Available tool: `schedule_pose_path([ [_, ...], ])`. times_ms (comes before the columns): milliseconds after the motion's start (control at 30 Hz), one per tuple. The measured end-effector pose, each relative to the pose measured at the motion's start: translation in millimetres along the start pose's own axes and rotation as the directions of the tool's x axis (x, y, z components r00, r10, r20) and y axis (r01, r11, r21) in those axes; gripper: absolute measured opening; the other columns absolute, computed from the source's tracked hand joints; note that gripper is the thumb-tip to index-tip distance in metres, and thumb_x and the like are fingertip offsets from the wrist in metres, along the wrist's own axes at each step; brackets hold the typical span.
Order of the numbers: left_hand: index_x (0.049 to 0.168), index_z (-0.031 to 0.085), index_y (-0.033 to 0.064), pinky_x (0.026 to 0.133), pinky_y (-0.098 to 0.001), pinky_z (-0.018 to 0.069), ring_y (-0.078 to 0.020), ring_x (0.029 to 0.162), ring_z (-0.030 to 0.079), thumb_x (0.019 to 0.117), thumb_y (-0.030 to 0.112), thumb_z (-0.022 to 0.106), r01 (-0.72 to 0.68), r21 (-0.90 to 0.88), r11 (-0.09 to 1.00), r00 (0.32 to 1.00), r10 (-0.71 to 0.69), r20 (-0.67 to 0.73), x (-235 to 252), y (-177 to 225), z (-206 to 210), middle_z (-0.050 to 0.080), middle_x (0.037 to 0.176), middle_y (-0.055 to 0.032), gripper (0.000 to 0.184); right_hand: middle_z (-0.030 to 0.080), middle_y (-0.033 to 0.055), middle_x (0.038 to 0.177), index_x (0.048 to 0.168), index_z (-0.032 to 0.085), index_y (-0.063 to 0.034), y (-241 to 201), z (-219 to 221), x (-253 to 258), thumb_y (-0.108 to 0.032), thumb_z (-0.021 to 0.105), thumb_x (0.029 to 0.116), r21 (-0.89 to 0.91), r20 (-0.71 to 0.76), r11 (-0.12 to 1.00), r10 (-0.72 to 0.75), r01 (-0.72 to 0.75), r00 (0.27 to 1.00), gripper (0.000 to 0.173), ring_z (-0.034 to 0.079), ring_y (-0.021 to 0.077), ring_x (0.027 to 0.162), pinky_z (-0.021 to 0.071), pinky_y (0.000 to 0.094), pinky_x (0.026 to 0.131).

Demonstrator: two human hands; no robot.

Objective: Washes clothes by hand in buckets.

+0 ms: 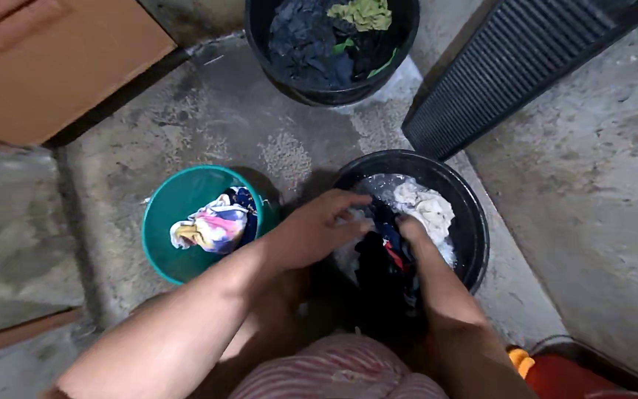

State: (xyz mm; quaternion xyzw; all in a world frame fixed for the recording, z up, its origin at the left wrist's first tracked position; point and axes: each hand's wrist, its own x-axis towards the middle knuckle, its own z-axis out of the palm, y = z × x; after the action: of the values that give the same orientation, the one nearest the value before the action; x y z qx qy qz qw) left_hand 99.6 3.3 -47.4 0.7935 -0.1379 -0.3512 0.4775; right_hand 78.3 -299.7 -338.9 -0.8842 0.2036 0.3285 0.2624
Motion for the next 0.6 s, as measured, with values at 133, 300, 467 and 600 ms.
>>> schedule_pose_path([
  [133,0.149,0.054,0.0201,0.101,-0.0363,0.054,-0.0156,0.121,0.061,0.102,0.04,0.061,0.002,0.014,1.0,0.996,-0.003,0.093,-1.7,-0.9,-5.6,0.055,0.146,-0.0067,0.052,0.038,0.0216,0.161,0.164,0.028,-0.0191,35.7,7.9,33.9,-0.028,0.054,0.1032,-0.213,-0.012,0.974,-0.081,0.077,0.997,0.066,0.038,0.0419,0.148,0.0343,0.0617,0.118],
  [300,0.152,0.051,0.0201,0.103,-0.0329,0.0518,-0.0136,0.124,0.058,0.1029,0.042,0.059,-0.044,0.059,0.997,0.993,0.037,0.108,-7.3,1.1,-14.0,0.052,0.149,-0.0069,0.054,0.018,0.0309,0.166,0.165,0.021,-0.0142,-24.1,42.5,40.2,-0.033,0.049,0.1033,-0.092,-0.196,0.974,0.185,-0.206,0.963,0.071,0.018,0.0527,0.153,0.0161,0.0791,0.115],
  [467,0.153,0.05,0.0191,0.108,-0.032,0.0489,-0.0121,0.129,0.056,0.1036,0.043,0.057,-0.11,0.079,0.991,0.987,0.1,0.122,-12.1,-4.3,-14.9,0.052,0.15,-0.0064,0.055,0.016,0.0223,0.17,0.16,0.04,-0.0209,-105.2,74.3,16.6,-0.035,0.051,0.1047,-0.226,-0.005,0.962,-0.158,0.152,0.988,0.058,0.007,0.0542,0.154,0.0188,0.0794,0.113],
  [600,0.152,0.051,0.0217,0.107,-0.0319,0.0495,-0.0099,0.126,0.057,0.1029,0.048,0.056,-0.084,0.093,0.992,0.992,0.074,0.098,-17.5,-10.3,-17.6,0.054,0.148,-0.0028,0.056,0.046,0.0215,0.155,0.145,0.059,-0.0205,-49.8,54.5,31.7,-0.039,0.056,0.1016,-0.248,-0.079,0.938,-0.27,0.244,0.959,0.047,0.041,0.0466,0.144,0.0375,0.0666,0.113],
])
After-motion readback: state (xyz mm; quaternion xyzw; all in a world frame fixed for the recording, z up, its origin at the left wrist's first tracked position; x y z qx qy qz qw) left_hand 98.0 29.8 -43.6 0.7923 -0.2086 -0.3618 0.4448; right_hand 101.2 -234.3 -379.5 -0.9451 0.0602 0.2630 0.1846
